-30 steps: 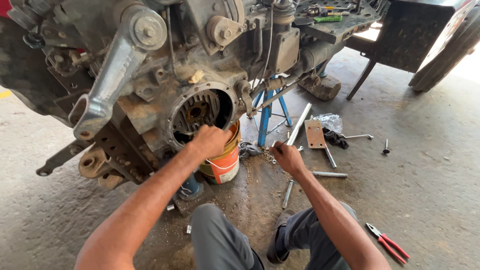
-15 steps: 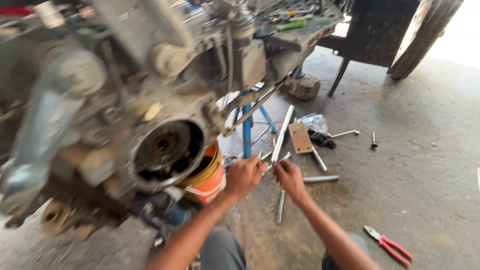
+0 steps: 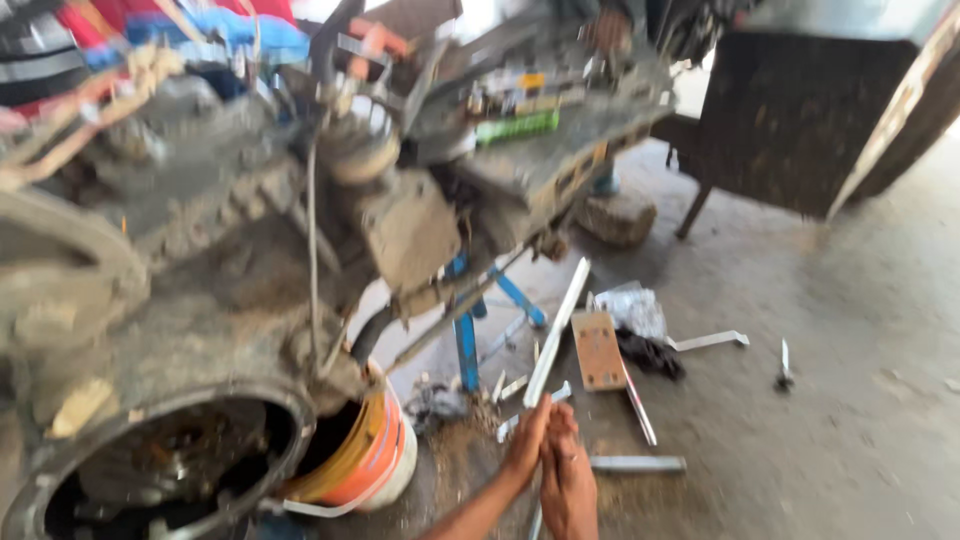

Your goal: The person is sitting on the floor and working on the underside of a vehicle, specifically the differential housing. They use a small metal tool to clean or scrape the surface around the circular opening of the housing. The person is seen manipulating the tool with both hands to reach into the recessed area.

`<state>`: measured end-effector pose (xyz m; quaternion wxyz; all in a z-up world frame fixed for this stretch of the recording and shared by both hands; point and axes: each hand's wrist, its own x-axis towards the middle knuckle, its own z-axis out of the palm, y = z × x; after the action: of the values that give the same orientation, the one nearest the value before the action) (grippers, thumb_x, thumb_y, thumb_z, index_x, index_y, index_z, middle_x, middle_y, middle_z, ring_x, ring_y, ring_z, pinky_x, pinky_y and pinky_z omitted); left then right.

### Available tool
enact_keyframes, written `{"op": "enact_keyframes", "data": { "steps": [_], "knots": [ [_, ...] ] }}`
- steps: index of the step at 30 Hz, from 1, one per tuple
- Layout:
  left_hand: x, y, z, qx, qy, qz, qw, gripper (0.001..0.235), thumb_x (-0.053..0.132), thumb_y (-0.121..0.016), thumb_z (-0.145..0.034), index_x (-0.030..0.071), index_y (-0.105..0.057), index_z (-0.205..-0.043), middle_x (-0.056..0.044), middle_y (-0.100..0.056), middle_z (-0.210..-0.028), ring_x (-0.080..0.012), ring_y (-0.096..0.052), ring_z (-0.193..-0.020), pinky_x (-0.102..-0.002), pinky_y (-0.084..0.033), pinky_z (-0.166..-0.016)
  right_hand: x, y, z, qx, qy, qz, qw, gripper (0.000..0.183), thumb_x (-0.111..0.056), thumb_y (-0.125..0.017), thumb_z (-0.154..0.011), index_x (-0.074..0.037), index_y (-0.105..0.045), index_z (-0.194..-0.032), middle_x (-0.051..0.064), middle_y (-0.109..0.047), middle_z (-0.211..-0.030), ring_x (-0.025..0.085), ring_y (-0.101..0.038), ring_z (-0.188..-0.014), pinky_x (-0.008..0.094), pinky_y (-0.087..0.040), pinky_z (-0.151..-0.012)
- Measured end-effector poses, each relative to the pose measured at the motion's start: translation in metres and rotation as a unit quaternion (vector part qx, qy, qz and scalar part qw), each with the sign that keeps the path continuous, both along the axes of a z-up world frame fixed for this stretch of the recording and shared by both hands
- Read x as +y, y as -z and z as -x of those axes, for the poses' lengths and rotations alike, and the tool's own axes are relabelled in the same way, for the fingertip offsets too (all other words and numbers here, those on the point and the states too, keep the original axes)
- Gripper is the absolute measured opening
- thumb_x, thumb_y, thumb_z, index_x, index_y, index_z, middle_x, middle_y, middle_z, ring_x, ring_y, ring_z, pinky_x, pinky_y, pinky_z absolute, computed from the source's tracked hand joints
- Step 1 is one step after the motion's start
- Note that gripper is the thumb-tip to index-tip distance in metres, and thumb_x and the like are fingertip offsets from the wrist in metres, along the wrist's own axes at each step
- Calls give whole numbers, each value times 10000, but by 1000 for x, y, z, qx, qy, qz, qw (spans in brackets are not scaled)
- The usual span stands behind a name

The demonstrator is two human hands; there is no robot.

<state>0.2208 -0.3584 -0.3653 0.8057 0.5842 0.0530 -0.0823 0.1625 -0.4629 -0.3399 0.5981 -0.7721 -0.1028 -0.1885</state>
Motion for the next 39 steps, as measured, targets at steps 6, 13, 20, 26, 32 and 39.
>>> {"op": "enact_keyframes", "data": {
  "steps": [6, 13, 20, 26, 32, 39],
  "knots": [
    [-4, 44, -23, 117, -29, -29, 992, 557, 530, -458, -1011, 24, -690, -1034, -99, -746, -852, -170, -690, -740, -299, -568, -705, -6, 95, -40, 94, -6, 56, 994, 124, -247, -681, -914, -142, -722, -967, 161, -743, -814, 354, -733, -782, 463, -557, -684],
    [-36, 83, -59, 103, -37, 21, 994, 541, 500, -482, -1016, -4, -679, -1007, -140, -748, -829, -196, -690, -691, -315, -581, -684, -35, 107, -66, 83, -20, 21, 996, 295, -261, -587, -947, -103, -684, -1176, 190, -771, -885, 347, -776, -831, 446, -603, -706],
    [-50, 83, -69, 104, -75, 22, 991, 515, 489, -513, -987, 1, -679, -991, -139, -735, -803, -215, -681, -672, -334, -577, -663, -52, 103, -84, 229, -50, 122, 964, 249, -329, -590, -972, -160, -711, -1108, 157, -789, -884, 321, -795, -860, 416, -610, -730],
    [-47, 73, -66, 109, -104, 45, 988, 496, 470, -513, -983, 9, -694, -979, -128, -729, -806, -202, -676, -700, -329, -556, -680, -34, 91, -80, 185, -18, -142, 972, 190, -204, -732, -908, -34, -756, -988, 118, -795, -818, 215, -758, -761, 349, -561, -695],
    [-27, 45, -39, 86, -128, 42, 987, 481, 463, -517, -981, 21, -707, -977, -115, -722, -802, -198, -670, -707, -339, -566, -710, -24, 67, -58, 280, -130, -230, 923, 294, -178, -766, -957, 67, -737, -1116, 109, -704, -911, 180, -576, -814, 307, -451, -731],
    [-20, 32, 30, 71, -127, 140, 979, 446, 451, -566, -978, 24, -689, -1021, -97, -707, -827, -222, -689, -731, -341, -566, -672, -6, -4, 25, 207, -132, -183, 952, 410, -187, -718, -929, 23, -668, -1277, 75, -744, -1127, 114, -611, -1041, 274, -488, -929]
  ]
}}
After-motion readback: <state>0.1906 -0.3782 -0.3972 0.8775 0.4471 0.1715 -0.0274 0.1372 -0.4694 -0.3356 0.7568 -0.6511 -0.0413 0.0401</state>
